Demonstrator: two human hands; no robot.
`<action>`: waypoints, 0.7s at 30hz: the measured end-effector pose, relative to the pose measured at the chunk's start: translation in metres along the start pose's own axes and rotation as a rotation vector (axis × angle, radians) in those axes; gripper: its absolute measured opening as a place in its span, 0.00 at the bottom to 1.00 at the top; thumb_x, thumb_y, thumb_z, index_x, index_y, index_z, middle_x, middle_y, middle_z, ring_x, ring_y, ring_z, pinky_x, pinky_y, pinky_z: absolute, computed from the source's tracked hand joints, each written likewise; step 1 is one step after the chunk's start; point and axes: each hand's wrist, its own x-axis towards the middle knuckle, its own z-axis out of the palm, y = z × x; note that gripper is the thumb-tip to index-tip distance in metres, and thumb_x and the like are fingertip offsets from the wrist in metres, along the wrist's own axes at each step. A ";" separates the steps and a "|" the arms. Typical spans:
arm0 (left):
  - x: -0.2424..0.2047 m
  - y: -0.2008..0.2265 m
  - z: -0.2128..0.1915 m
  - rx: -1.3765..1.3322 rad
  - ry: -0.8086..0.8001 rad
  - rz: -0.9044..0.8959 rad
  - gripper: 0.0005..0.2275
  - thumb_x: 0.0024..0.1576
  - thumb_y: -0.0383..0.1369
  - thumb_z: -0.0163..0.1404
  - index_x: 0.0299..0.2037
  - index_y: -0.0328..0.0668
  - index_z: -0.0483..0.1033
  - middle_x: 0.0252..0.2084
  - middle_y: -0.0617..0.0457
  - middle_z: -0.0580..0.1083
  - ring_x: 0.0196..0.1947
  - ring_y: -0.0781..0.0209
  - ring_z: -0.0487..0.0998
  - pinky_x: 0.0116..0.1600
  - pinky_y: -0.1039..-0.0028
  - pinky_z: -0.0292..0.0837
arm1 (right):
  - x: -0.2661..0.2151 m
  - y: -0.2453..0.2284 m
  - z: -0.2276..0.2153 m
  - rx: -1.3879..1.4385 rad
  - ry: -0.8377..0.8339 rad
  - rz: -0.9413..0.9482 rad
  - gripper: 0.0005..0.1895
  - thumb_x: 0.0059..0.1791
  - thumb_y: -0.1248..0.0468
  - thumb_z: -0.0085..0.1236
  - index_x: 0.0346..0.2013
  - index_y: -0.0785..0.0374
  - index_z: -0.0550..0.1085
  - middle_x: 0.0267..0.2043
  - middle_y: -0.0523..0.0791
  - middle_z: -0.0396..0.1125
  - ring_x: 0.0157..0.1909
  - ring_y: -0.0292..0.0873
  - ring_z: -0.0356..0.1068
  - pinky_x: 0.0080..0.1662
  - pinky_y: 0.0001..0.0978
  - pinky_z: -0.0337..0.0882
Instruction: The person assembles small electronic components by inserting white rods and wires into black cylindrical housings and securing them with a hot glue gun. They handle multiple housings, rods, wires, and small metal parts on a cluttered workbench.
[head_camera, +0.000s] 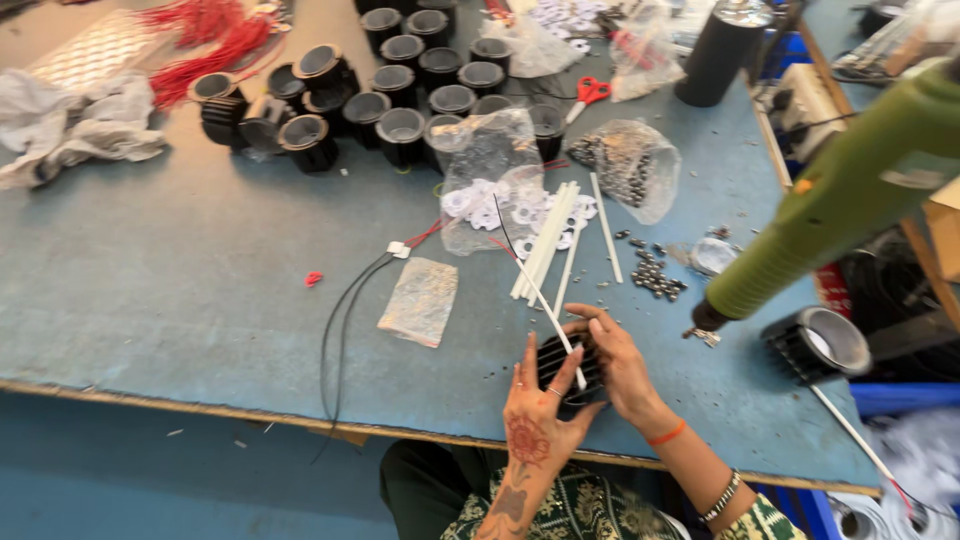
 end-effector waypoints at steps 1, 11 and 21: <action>0.001 0.000 0.000 -0.045 -0.026 -0.019 0.34 0.40 0.37 0.71 0.62 0.57 0.76 0.66 0.32 0.63 0.54 0.33 0.75 0.55 0.55 0.75 | -0.002 -0.002 0.002 0.011 -0.020 -0.020 0.24 0.58 0.54 0.41 0.64 0.64 0.68 0.49 0.47 0.68 0.50 0.41 0.69 0.55 0.34 0.68; 0.001 -0.030 -0.024 -1.200 0.139 -0.303 0.37 0.49 0.32 0.68 0.70 0.38 0.66 0.64 0.45 0.70 0.58 0.51 0.76 0.62 0.59 0.73 | -0.041 -0.039 0.038 0.057 0.048 -0.343 0.23 0.54 0.62 0.51 0.63 0.69 0.65 0.62 0.49 0.64 0.69 0.45 0.61 0.70 0.44 0.62; -0.021 -0.026 -0.027 -2.072 0.273 -0.524 0.38 0.52 0.44 0.64 0.73 0.53 0.60 0.66 0.48 0.68 0.65 0.52 0.69 0.70 0.55 0.61 | -0.066 -0.049 0.106 -0.154 -0.034 -0.469 0.25 0.48 0.72 0.64 0.59 0.67 0.69 0.58 0.46 0.63 0.64 0.41 0.64 0.64 0.39 0.66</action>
